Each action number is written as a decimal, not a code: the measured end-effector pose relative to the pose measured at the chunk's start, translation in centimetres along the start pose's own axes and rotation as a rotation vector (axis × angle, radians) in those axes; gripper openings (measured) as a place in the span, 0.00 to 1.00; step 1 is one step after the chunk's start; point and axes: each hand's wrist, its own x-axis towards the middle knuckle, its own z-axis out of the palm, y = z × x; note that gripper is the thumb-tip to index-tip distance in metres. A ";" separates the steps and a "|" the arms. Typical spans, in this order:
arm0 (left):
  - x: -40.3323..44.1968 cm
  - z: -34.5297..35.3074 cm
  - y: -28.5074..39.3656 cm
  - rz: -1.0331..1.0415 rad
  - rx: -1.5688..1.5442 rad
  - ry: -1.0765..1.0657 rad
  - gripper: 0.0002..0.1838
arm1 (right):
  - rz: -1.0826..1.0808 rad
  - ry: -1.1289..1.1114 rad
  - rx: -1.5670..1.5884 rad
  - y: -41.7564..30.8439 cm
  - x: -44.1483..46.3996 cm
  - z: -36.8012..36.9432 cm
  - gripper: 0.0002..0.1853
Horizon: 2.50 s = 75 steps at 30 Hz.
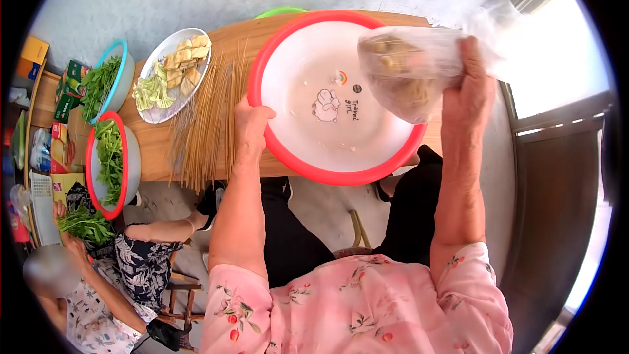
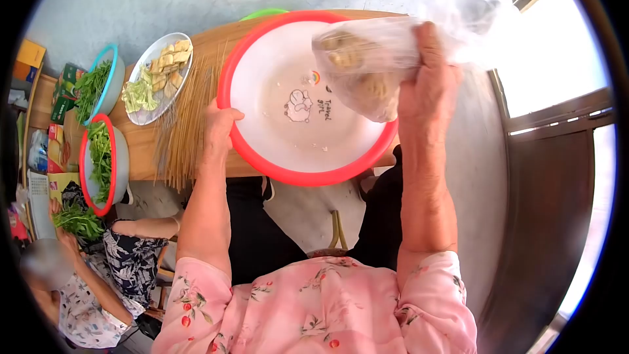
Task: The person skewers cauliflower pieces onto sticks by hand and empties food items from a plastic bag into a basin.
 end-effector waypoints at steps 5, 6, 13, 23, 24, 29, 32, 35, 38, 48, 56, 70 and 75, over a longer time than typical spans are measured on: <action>-6.6 -0.1 3.0 0.331 0.008 0.084 0.21 | -0.076 0.080 0.090 -4.8 -1.7 -4.2 0.15; -7.9 -0.4 3.2 0.460 -0.033 0.106 0.20 | -0.080 0.083 0.083 -5.6 -2.5 -5.0 0.15; -12.4 -2.3 4.2 0.731 0.293 0.280 0.20 | -0.099 0.109 0.040 -8.7 -6.9 -8.7 0.14; -16.2 -1.0 3.3 0.804 0.386 0.339 0.22 | -0.076 0.185 0.160 -9.7 -9.2 -11.5 0.15; -16.9 -0.8 3.2 0.867 0.460 0.368 0.21 | -0.077 0.188 0.157 -10.0 -9.4 -11.6 0.15; -19.2 -0.7 3.9 1.126 0.673 0.421 0.21 | -0.104 0.204 0.066 -10.2 -10.8 -12.3 0.14; -21.3 -0.8 4.8 1.206 0.741 0.416 0.22 | -0.081 0.261 0.092 -10.1 -11.1 -12.5 0.14; -26.8 -1.5 7.3 1.241 0.693 0.467 0.21 | -0.058 0.290 0.066 -9.9 -11.4 -13.1 0.14; -27.0 -3.7 7.5 1.188 0.558 0.562 0.22 | -0.060 0.295 0.127 -8.8 -11.3 -13.7 0.15; -25.9 -3.8 11.1 1.457 0.886 0.835 0.20 | -0.035 0.217 0.053 -8.7 -11.8 -13.7 0.15; -17.7 -6.3 8.2 0.653 -0.282 0.437 0.33 | 0.050 0.205 0.067 -7.4 -11.8 -13.2 0.15; -9.1 -0.1 -2.5 0.148 -0.367 0.192 0.30 | 0.175 0.000 0.078 -7.4 -7.5 -4.9 0.17; -7.8 0.8 -3.0 0.060 -0.359 0.204 0.28 | 0.262 -0.130 -0.020 -2.7 -5.0 0.1 0.14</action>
